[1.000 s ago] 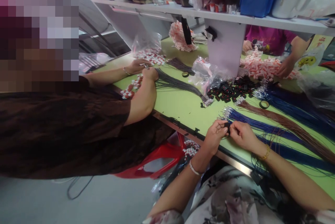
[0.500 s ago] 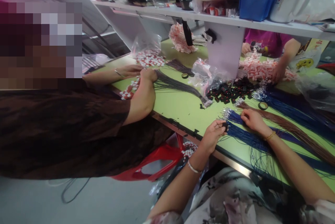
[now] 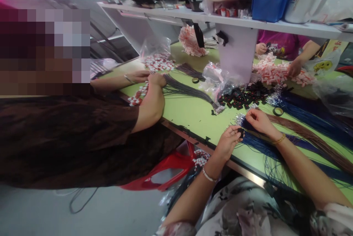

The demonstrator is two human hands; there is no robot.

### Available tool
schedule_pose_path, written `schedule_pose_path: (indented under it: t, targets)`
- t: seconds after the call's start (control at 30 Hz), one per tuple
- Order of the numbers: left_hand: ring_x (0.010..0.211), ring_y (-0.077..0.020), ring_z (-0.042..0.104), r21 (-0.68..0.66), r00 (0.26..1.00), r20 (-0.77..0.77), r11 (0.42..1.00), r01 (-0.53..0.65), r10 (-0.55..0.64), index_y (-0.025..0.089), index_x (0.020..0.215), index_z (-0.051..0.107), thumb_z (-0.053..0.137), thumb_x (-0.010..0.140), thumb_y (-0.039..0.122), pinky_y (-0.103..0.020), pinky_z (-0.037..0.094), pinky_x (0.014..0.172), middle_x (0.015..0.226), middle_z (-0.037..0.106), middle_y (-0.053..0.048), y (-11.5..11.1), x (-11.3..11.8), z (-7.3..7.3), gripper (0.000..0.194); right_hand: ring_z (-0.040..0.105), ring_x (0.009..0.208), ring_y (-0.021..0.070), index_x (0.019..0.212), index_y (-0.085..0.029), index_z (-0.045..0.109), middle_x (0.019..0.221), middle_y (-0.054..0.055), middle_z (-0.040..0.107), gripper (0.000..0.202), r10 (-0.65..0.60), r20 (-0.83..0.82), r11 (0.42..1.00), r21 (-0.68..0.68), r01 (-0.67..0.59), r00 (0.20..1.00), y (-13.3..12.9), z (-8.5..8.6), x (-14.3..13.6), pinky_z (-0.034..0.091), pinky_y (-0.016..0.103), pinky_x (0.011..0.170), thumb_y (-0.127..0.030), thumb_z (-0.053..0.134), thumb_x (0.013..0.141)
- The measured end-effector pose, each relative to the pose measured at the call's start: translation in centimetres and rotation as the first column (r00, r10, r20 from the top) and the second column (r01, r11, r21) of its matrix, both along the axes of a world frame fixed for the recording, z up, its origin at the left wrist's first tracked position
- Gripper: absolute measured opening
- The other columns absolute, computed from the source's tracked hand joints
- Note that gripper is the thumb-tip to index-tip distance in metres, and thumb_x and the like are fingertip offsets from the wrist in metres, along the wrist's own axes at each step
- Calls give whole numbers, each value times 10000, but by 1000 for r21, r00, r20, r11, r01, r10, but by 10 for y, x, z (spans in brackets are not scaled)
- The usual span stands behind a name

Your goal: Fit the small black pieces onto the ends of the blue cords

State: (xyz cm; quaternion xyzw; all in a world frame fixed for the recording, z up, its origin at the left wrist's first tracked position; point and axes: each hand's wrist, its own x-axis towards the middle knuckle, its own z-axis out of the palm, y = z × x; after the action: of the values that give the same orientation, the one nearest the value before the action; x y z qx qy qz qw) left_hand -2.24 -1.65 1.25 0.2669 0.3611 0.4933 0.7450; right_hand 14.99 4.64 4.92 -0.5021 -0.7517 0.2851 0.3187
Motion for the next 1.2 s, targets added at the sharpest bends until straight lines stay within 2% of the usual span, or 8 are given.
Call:
schedule_pose_path:
  t: [0.17,0.3,0.47,0.77,1.0,1.2]
  targets:
    - [751,-101,571,-10,996,85,1000,-11,12,154,927,602,752,647,188,-215,445,682,843,603,-25,0,3,2,319,442,569,101,689,-174,536,616,-29,516,112,18,-165,995,-97,-34,986,-17,3,-9,354,216,542,-245,509,772]
    - [755,-88,553,-14,987,162,1000,8,-6,159,955,613,739,666,166,-206,447,697,873,595,-21,1,4,3,315,403,521,88,677,-171,541,573,-43,483,98,3,-189,985,-170,-36,982,-40,1,-7,326,210,502,-238,531,748]
    - [764,-92,555,-22,981,192,999,26,-21,160,964,616,722,685,152,-206,454,704,883,594,-25,2,7,-2,298,411,523,92,641,-180,505,574,-31,500,152,-12,-110,993,-114,0,994,-57,-2,-6,330,217,519,-238,492,781]
    - [775,-97,566,-34,976,213,999,42,-34,154,965,615,734,676,158,-204,461,705,886,595,-27,1,8,-2,313,381,491,89,606,-185,468,530,-41,470,172,-3,39,997,-83,7,999,-59,-6,-4,272,218,499,-223,472,774]
    - [766,-94,559,-1,988,155,1000,27,-26,166,968,609,747,668,181,-220,461,715,884,583,-17,1,7,-4,330,369,485,88,587,-185,458,516,-42,455,185,-23,0,994,-103,23,1000,-60,-7,-7,263,216,487,-232,465,766]
    - [743,-97,549,118,995,-77,992,-52,62,151,940,612,762,636,212,-212,448,670,859,609,-31,-4,12,-4,345,367,481,83,616,-178,492,526,-47,457,170,14,-37,989,-147,-20,999,-57,-8,-7,269,209,479,-235,482,776]
